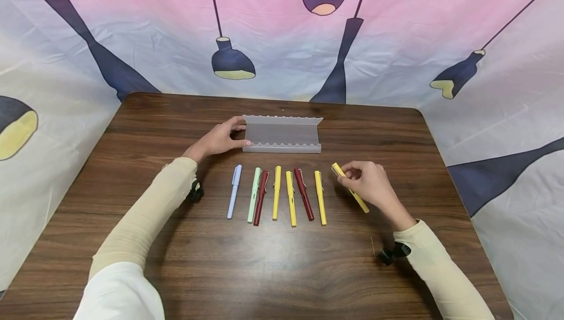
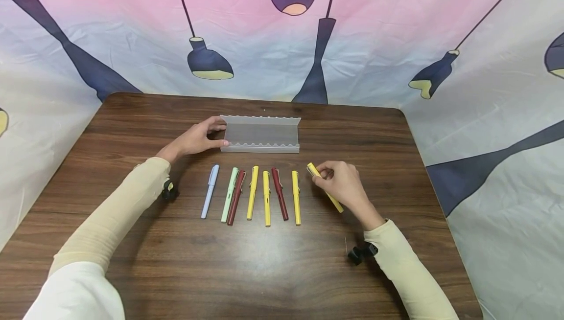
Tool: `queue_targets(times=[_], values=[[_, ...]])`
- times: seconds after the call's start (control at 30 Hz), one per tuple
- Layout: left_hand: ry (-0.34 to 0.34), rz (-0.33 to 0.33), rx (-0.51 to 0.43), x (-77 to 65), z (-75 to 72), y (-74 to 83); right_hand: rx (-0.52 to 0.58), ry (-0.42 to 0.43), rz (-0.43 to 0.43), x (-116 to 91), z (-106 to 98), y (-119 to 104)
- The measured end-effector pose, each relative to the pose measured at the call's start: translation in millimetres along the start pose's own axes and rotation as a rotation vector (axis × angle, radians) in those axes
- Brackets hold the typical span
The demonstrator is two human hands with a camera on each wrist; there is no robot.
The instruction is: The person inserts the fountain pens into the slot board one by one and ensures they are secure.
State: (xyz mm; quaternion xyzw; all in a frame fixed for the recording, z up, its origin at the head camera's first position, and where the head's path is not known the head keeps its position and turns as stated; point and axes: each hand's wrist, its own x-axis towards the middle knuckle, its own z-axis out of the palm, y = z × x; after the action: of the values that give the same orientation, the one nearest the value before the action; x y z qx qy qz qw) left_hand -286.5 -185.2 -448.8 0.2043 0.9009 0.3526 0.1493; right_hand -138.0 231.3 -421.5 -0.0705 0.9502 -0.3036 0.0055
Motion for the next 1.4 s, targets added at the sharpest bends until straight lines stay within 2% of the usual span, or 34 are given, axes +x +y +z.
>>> queue_targets(times=[0.43, 1.03, 1.4], values=[[-0.007, 0.002, 0.010, 1.4, -0.8, 0.0, 0.035, 0.130, -0.099, 3.6, -13.1, -1.9], [-0.012, -0.011, -0.010, -0.6, -1.2, 2.6, 0.108, 0.200, -0.136, 24.8, -36.9, -13.2], [-0.014, -0.010, 0.003, -0.3, -1.0, 1.8, 0.181, 0.222, -0.151, 48.7, -43.4, -22.3]])
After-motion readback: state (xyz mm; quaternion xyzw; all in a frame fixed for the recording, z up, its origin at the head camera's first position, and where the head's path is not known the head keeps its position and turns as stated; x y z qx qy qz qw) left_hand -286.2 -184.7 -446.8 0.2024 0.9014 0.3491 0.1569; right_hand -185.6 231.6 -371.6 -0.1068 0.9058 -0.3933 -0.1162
